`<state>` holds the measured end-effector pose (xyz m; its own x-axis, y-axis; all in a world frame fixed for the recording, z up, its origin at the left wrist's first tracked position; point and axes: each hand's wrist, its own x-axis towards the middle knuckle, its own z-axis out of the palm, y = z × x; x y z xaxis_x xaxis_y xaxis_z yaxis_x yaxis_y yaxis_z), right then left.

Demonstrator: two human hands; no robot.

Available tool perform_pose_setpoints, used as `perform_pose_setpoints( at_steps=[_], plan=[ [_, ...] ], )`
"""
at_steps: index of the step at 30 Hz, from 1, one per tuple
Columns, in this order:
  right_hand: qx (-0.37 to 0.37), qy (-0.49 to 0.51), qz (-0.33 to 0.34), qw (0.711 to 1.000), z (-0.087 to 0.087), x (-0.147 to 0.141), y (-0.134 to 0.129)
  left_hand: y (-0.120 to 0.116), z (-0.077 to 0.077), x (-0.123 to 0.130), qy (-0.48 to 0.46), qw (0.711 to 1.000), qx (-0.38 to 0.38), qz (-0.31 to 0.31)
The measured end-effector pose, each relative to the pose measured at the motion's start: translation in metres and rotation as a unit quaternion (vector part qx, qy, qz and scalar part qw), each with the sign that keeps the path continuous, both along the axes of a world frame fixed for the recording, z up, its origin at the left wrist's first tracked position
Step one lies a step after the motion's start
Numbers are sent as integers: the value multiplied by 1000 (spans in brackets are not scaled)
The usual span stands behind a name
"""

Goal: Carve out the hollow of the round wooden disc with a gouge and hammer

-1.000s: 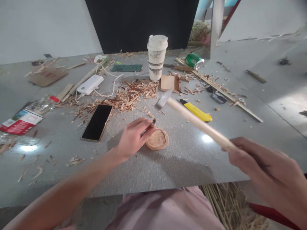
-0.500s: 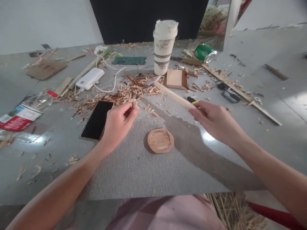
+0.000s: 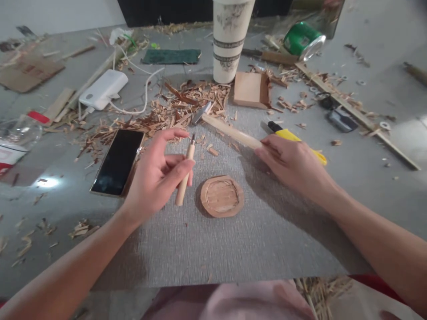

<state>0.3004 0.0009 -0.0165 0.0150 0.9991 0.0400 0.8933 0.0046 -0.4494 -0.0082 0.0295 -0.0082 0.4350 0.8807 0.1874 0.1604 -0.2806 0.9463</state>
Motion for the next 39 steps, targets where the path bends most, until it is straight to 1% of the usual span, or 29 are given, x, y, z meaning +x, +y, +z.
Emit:
perform_pose_setpoints(
  at_steps=[5,8,10,11,13,14,16,17,18,21,23,26,31,35,39],
  plan=[
    [-3,5,-2,1000,0,-1,-1,-4,-5,2,-40,996,-44,-70],
    [-24,2,-6,1000,3,-2,-3,-4,-6,1,-84,988,-87,-95],
    [-37,0,-7,999,4,-3,-3,-4,-5,1,-85,986,-85,-112],
    [-40,-1,-9,999,5,-3,-3,-4,-3,1,-64,988,-61,-126],
    [-38,-5,-13,999,5,-4,-3,-7,0,3,20,988,33,-149],
    [-37,-6,-15,999,4,-4,-3,-10,1,5,71,982,92,-152],
    [-35,-8,-15,999,4,-4,-2,-16,3,9,156,959,193,-141],
    [-35,-8,-14,999,4,-4,-2,-20,2,11,187,948,221,-133],
    [-35,-10,-13,999,3,-4,-1,-24,1,14,217,939,233,-128],
    [-26,-15,-16,999,0,-3,0,-32,-6,21,294,922,225,-116],
    [-10,-18,-15,1000,-2,-2,0,-34,-11,23,316,920,209,-105],
    [8,-20,-9,1000,-5,-1,0,-33,-14,24,320,924,184,-97],
    [-1,-30,-14,999,-3,-2,-1,-33,-11,24,338,923,158,-95],
    [-5,-38,-12,999,-2,-3,0,-34,-12,25,330,925,161,-93],
    [8,-44,-13,999,-5,-3,0,-33,-14,26,323,928,162,-90]
  ],
)
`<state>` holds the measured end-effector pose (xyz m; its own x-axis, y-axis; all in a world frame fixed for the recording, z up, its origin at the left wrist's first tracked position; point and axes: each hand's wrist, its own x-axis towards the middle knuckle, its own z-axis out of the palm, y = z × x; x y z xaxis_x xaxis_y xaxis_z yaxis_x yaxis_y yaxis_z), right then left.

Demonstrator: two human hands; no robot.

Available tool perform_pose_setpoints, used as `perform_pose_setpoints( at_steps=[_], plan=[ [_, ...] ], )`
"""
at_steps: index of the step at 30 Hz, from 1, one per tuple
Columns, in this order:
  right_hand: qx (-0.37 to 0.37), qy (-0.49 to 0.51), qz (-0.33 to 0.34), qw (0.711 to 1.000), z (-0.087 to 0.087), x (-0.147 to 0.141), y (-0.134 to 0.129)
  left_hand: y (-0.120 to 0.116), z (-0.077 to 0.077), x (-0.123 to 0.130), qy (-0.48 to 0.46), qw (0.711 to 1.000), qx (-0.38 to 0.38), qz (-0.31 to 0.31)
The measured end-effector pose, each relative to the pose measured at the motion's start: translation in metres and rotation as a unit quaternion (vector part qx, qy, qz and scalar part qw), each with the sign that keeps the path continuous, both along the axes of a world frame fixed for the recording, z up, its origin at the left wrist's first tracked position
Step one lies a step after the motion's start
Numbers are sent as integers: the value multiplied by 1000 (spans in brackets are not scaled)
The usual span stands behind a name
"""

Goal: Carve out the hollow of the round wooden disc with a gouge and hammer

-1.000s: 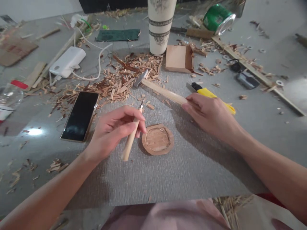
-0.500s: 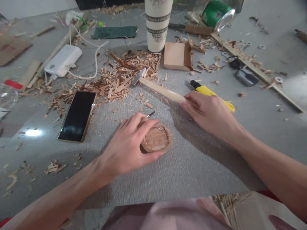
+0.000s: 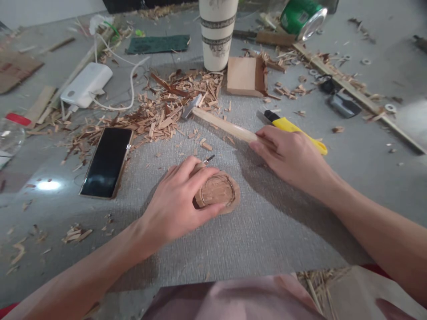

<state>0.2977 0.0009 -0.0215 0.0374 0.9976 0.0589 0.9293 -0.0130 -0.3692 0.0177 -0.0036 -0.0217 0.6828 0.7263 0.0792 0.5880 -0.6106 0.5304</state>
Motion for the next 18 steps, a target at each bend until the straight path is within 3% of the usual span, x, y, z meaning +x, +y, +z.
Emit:
perform_pose_setpoints(
  at_steps=[10,18],
  plan=[
    [6,-5,7,1000,-2,2,0,2,-1,1,-2,1000,-13,19],
    [5,6,9,1000,-1,1,0,3,8,-3,-34,999,-10,3]
  ],
)
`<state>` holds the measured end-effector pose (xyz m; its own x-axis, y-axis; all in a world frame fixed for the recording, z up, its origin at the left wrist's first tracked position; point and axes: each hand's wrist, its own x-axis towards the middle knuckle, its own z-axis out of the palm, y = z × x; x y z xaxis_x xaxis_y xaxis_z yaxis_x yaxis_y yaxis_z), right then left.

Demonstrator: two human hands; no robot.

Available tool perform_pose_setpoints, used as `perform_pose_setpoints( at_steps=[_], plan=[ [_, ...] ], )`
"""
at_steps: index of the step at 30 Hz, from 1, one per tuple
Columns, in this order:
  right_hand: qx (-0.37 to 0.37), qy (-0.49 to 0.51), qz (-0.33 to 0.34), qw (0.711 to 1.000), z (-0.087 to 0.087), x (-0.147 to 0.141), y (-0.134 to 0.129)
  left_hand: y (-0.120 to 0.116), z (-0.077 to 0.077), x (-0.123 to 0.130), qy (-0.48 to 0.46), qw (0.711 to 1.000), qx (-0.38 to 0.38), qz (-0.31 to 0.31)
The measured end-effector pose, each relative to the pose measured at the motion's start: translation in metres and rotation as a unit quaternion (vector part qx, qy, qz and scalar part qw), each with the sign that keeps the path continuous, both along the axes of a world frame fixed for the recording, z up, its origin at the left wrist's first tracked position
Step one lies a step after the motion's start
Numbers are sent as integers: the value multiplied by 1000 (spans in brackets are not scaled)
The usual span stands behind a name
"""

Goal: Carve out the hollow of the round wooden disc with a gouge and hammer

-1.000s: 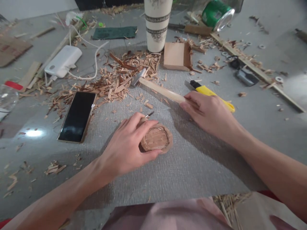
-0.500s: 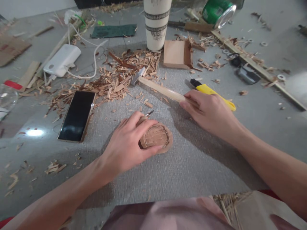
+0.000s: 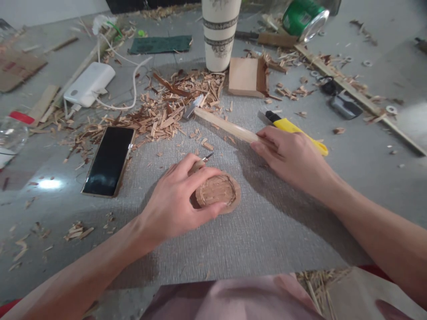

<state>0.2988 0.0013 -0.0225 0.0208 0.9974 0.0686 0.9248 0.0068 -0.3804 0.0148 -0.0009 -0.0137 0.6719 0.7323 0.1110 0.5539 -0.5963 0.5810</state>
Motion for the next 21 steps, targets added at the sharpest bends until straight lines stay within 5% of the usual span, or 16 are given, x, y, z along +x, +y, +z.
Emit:
perform_pose_setpoints(
  at_steps=[7,15,18,21],
  plan=[
    [6,-3,16,1000,0,1,-3,15,6,-16,16,994,77,-71],
    [213,-14,165,963,6,-2,-14,15,3,-20,35,989,126,-68],
    [148,78,298,940,13,-14,-22,13,1,-19,44,988,132,-68],
    [68,73,341,935,13,-24,-29,12,2,-17,42,988,129,-68]
  ],
)
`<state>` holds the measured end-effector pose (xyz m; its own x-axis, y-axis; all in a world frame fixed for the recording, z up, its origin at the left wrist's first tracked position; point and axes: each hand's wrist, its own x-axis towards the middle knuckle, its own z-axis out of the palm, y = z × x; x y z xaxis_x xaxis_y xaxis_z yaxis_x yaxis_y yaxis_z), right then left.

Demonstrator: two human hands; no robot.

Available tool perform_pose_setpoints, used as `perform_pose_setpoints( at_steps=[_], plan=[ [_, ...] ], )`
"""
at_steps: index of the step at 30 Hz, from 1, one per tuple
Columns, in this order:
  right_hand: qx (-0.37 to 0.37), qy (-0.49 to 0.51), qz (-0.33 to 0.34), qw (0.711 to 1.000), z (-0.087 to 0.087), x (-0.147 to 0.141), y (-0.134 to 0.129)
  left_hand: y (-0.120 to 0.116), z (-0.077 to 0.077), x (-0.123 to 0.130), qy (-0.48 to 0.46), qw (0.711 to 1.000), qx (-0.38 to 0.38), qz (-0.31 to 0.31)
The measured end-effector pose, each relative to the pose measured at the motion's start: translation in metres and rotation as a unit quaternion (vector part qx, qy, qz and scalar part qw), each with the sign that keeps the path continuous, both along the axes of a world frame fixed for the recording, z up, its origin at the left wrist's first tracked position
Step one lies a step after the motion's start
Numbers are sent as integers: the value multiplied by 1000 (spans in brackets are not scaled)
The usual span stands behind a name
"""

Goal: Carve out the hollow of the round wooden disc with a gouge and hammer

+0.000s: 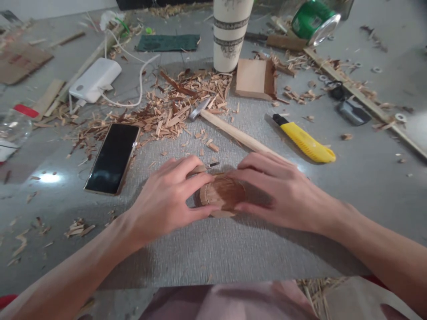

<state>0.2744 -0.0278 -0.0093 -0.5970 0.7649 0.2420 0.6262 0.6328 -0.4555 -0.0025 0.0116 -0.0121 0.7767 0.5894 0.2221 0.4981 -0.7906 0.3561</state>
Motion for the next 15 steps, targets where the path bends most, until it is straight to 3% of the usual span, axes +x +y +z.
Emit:
perform_pose_setpoints(
  at_steps=[7,15],
  plan=[
    [-5,-16,2,1000,-11,-4,-4,-3,0,2,-4,1000,-11,12],
    [-9,-24,-12,1000,-10,-7,-7,-8,3,6,9,998,-49,36]
  ],
)
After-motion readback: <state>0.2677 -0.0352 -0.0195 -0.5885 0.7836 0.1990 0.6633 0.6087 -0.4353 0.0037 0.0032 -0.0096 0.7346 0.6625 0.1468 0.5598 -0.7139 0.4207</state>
